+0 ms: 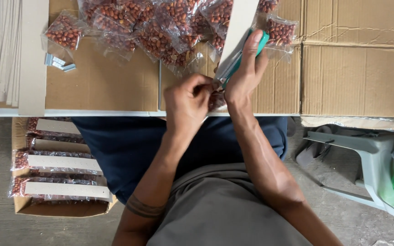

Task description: The person staples paper labels onto clear plastic bags filled with peanuts using a handheld stapler. They repeatedly pick up a bag, align the label, staple it, and place the finished package into a cardboard box.

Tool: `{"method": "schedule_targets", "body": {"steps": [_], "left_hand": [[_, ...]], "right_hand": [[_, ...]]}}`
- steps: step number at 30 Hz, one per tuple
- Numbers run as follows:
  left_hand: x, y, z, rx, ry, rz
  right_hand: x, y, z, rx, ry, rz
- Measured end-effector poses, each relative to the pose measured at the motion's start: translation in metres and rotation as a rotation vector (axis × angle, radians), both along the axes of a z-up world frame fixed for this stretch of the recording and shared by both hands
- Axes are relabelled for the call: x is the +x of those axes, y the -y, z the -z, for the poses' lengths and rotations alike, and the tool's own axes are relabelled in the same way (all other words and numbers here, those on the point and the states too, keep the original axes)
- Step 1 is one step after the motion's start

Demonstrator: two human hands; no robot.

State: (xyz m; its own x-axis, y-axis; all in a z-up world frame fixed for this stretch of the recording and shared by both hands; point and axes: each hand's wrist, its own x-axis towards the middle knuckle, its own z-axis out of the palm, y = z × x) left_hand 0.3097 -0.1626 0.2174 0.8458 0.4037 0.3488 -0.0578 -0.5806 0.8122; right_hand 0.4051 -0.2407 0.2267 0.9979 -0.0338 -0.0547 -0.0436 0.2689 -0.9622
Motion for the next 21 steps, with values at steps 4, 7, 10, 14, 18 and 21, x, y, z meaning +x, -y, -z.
{"method": "schedule_targets", "body": {"steps": [4,7,10,14,18,21], "left_hand": [[-0.001,0.002,-0.003,-0.125,-0.011,-0.008],[0.005,-0.008,0.002,-0.295,0.038,-0.058],[0.009,-0.026,-0.004,-0.217,-0.118,0.132],[0.036,-0.078,0.037,0.328,0.171,-0.083],[0.029,-0.105,0.037,0.575,-0.104,-0.023],[0.001,-0.092,0.051,0.583,-0.171,0.035]], "right_hand": [[-0.002,-0.012,-0.003,0.008,-0.109,0.116],[0.024,0.014,0.007,0.174,0.179,-0.433],[0.034,0.047,0.004,-0.258,0.178,-0.681],[0.043,0.063,0.035,-0.301,0.192,-0.509],[0.050,0.067,0.048,-0.303,0.198,-0.441],[0.046,0.074,0.052,-0.332,0.193,-0.478]]}}
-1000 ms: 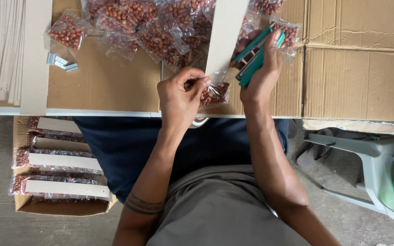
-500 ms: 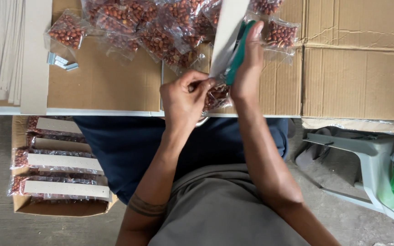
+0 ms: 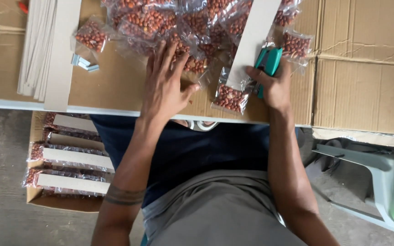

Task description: The person staples paper labels onto clear plastic bags filled with peanuts using a handheld stapler. They repeatedly pick up a bag, align the label, staple it, and place the finished package into a cardboard box.

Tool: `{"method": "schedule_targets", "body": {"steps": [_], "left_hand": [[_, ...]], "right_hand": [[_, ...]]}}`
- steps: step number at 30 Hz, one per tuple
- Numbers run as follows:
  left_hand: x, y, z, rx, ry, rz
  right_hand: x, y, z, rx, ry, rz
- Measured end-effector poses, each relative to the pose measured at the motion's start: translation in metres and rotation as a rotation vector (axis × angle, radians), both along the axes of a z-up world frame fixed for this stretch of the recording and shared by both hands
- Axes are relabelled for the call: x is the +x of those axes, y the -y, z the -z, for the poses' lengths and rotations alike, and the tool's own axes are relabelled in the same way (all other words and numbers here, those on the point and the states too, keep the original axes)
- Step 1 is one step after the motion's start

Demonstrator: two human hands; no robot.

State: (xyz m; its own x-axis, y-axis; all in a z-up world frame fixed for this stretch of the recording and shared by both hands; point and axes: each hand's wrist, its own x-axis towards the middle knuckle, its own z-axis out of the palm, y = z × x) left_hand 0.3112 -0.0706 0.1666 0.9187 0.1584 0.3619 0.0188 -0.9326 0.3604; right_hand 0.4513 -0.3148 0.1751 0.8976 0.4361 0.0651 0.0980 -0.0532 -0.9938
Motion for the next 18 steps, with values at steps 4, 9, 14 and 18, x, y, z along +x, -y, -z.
{"method": "schedule_targets", "body": {"steps": [4,9,14,18], "left_hand": [[-0.023,0.038,-0.009,0.019,0.073,0.127],[-0.062,0.046,0.018,0.046,0.264,0.241],[-0.055,0.051,-0.028,-0.496,0.297,0.157],[0.002,0.054,-0.059,-0.948,0.145,0.196]], "right_hand": [[0.034,0.005,0.047,0.077,-0.116,0.019],[0.014,0.002,0.033,0.022,0.024,0.062],[0.007,-0.004,0.022,-0.001,0.052,0.056],[0.009,-0.008,0.016,0.068,0.026,0.063]]}}
